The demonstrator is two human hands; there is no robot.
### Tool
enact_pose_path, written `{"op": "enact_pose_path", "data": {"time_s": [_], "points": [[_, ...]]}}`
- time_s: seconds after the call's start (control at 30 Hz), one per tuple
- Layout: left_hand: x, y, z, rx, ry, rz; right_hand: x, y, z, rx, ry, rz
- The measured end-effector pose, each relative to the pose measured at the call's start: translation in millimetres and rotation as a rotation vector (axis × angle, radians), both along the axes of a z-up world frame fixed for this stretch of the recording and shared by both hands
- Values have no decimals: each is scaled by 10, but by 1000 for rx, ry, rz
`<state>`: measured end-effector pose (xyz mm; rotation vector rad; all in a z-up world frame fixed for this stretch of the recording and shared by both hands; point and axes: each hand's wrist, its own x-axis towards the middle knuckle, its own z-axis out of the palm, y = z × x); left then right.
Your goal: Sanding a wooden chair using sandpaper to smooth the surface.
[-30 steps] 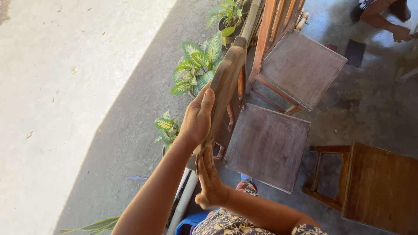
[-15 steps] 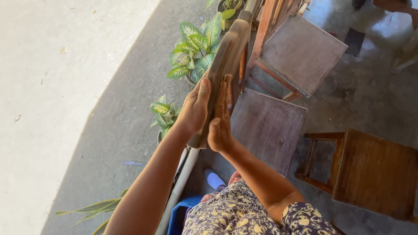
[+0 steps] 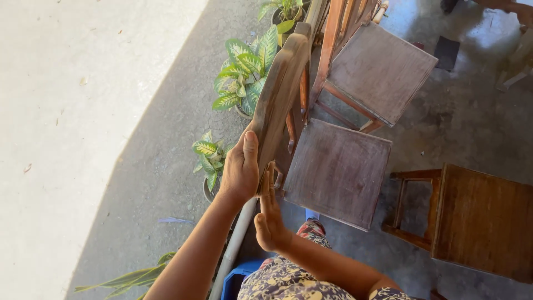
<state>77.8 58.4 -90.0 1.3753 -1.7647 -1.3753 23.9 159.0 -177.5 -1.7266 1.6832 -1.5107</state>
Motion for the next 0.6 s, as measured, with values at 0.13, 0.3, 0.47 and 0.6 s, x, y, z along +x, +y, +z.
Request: {"op": "enact_pose_path", "data": {"time_s": [0.13, 0.3, 0.47, 0.6], "points": [[-17, 25, -54, -28, 16, 36, -376, -495, -304, -117, 167, -85], [-49, 31, 89, -59, 46, 49, -140, -292, -415, -42, -240, 24], [-8, 11, 92, -41, 50, 76, -699, -1084, -393, -96, -199, -42], [-27, -15, 91, -135, 72, 43, -380, -760, -284, -157, -118, -81]]}}
